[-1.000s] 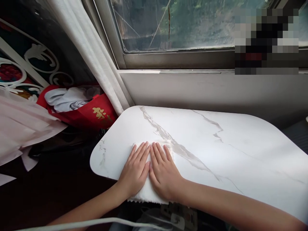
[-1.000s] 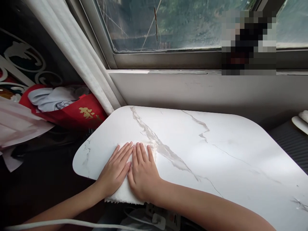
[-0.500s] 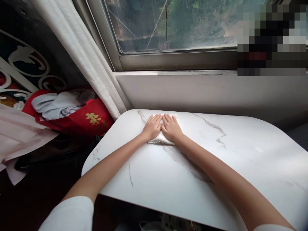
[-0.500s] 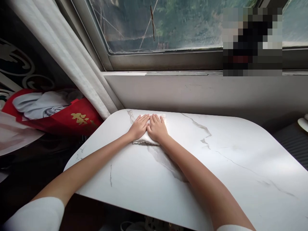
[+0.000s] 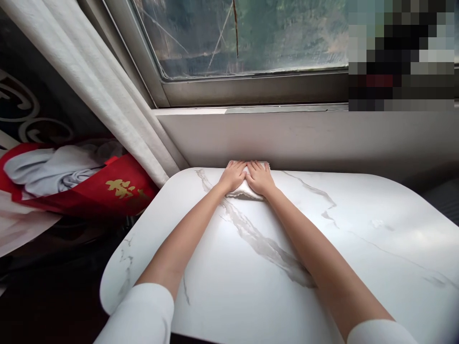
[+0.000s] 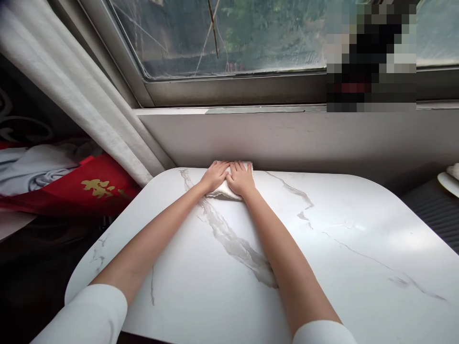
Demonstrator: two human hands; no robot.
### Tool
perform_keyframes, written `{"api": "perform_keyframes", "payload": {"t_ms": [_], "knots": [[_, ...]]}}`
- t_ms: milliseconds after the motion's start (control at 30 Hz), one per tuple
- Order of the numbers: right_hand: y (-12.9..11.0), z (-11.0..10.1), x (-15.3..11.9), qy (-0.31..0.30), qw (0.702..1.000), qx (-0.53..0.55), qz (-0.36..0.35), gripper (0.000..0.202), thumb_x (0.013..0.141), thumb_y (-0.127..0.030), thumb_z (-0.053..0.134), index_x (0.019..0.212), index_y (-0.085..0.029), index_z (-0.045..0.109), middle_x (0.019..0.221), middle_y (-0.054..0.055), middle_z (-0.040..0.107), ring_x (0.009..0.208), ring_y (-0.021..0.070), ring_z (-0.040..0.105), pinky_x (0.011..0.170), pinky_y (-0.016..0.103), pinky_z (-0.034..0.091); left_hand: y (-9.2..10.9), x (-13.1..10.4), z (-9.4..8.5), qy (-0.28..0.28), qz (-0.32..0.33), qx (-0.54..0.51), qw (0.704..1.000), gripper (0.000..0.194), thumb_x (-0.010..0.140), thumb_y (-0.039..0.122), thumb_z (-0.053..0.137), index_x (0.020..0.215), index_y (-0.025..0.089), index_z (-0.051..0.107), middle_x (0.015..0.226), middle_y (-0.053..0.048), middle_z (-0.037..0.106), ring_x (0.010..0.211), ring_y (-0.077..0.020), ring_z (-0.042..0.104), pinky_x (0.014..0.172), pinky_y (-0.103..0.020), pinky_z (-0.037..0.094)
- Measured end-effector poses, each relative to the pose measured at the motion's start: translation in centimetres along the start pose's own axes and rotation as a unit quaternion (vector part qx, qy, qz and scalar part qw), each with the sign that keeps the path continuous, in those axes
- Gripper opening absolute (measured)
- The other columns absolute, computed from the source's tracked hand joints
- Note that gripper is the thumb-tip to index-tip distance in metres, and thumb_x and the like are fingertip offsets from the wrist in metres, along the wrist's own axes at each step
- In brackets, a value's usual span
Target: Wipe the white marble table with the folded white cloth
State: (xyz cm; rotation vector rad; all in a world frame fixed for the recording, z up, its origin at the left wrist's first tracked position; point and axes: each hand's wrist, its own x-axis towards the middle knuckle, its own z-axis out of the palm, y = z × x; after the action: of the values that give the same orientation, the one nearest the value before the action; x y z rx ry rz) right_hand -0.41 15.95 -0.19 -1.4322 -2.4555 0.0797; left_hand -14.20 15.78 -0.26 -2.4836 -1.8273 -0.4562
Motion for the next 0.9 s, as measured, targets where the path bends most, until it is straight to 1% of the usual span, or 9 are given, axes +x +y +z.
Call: {"api": "perform_keyframes", "payload": {"t_ms": [133,233,367,433,500,633,733,800,900], "knots": [[-0.2,0.0,-0.4,0.007,1.000,-0.002,-0.005,0.054,0.093,-0.028,0.024,0.142,-0.005,0.033,0.148,0.014,0.033,0.137,0.0236,0.025,0.112,0.046,0.009,0.3,-0.4,-0.1,-0.004,-0.006,0.005,1.000,0.045,0.094,0.021,0.029,0.134,0.010,0.043,0.143,-0.009,0.042,0.134,-0.0186,0.032,0.114,-0.039,0.015],[-0.3,-0.2,-1.1,0.008,1.000,-0.005,-0.011,0.054,0.093,-0.026,0.025,0.142,-0.005,0.033,0.149,0.014,0.032,0.138,0.0235,0.024,0.112,0.044,0.009,0.9,-1.1,-0.1,-0.003,-0.018,0.008,1.000,0.045,0.093,0.021,0.028,0.135,0.010,0.043,0.145,-0.009,0.040,0.135,-0.0190,0.031,0.114,-0.040,0.015],[-0.7,-0.7,-3.6,0.002,1.000,-0.016,-0.024,0.055,0.092,-0.025,0.025,0.142,-0.005,0.033,0.149,0.014,0.032,0.138,0.0235,0.024,0.112,0.044,0.011,2.8,-3.3,-0.4,0.004,-0.026,0.010,1.000,0.046,0.093,0.022,0.027,0.136,0.011,0.042,0.146,-0.009,0.037,0.137,-0.0190,0.029,0.115,-0.040,0.014],[-1.0,-1.2,-5.7,-0.005,0.999,-0.023,-0.033,0.055,0.092,-0.026,0.025,0.142,-0.005,0.033,0.149,0.014,0.031,0.139,0.0240,0.023,0.113,0.044,0.012,4.1,-5.2,-0.6,0.007,-0.025,0.010,1.000,0.047,0.093,0.022,0.027,0.136,0.010,0.041,0.146,-0.010,0.036,0.137,-0.0194,0.028,0.115,-0.040,0.014],[-1.5,-1.7,-8.4,-0.009,0.999,-0.032,-0.044,0.055,0.093,-0.028,0.025,0.143,-0.004,0.031,0.150,0.014,0.029,0.139,0.0253,0.021,0.113,0.046,0.012,5.8,-7.6,-1.0,0.009,-0.019,0.007,1.000,0.047,0.093,0.022,0.027,0.136,0.008,0.041,0.146,-0.011,0.037,0.137,-0.0199,0.028,0.115,-0.040,0.014],[-2.7,-2.9,-14.9,-0.009,0.997,-0.045,-0.066,0.056,0.095,-0.028,0.023,0.143,-0.001,0.029,0.150,0.017,0.026,0.140,0.0273,0.017,0.114,0.049,0.012,9.4,-13.0,-2.0,0.007,0.003,-0.015,1.000,0.048,0.094,0.023,0.027,0.138,0.007,0.039,0.147,-0.012,0.036,0.138,-0.0202,0.026,0.116,-0.042,0.013],[-3.7,-3.9,-19.6,-0.010,0.997,-0.041,-0.068,0.056,0.095,-0.029,0.023,0.145,-0.002,0.026,0.151,0.015,0.023,0.141,0.0269,0.012,0.115,0.050,0.012,12.1,-16.7,-2.7,0.001,0.018,-0.038,0.999,0.049,0.094,0.023,0.026,0.140,0.009,0.035,0.148,-0.011,0.034,0.139,-0.0204,0.023,0.116,-0.045,0.014],[-4.2,-4.6,-22.5,-0.006,0.997,-0.036,-0.072,0.058,0.094,-0.029,0.025,0.147,-0.005,0.018,0.152,0.013,0.020,0.141,0.0266,0.010,0.115,0.051,0.013,13.8,-19.0,-3.2,-0.007,0.031,-0.053,0.998,0.049,0.095,0.023,0.026,0.142,0.010,0.032,0.148,-0.010,0.032,0.140,-0.0210,0.020,0.116,-0.046,0.015],[-4.7,-5.5,-26.2,0.008,0.995,-0.026,-0.096,0.067,0.093,-0.028,0.029,0.149,-0.011,-0.003,0.153,0.011,0.016,0.141,0.0268,0.011,0.114,0.054,0.016,15.9,-21.8,-3.8,-0.017,0.058,-0.068,0.996,0.051,0.095,0.023,0.027,0.145,0.013,0.027,0.150,-0.011,0.027,0.141,-0.0234,0.015,0.116,-0.049,0.016]]}}
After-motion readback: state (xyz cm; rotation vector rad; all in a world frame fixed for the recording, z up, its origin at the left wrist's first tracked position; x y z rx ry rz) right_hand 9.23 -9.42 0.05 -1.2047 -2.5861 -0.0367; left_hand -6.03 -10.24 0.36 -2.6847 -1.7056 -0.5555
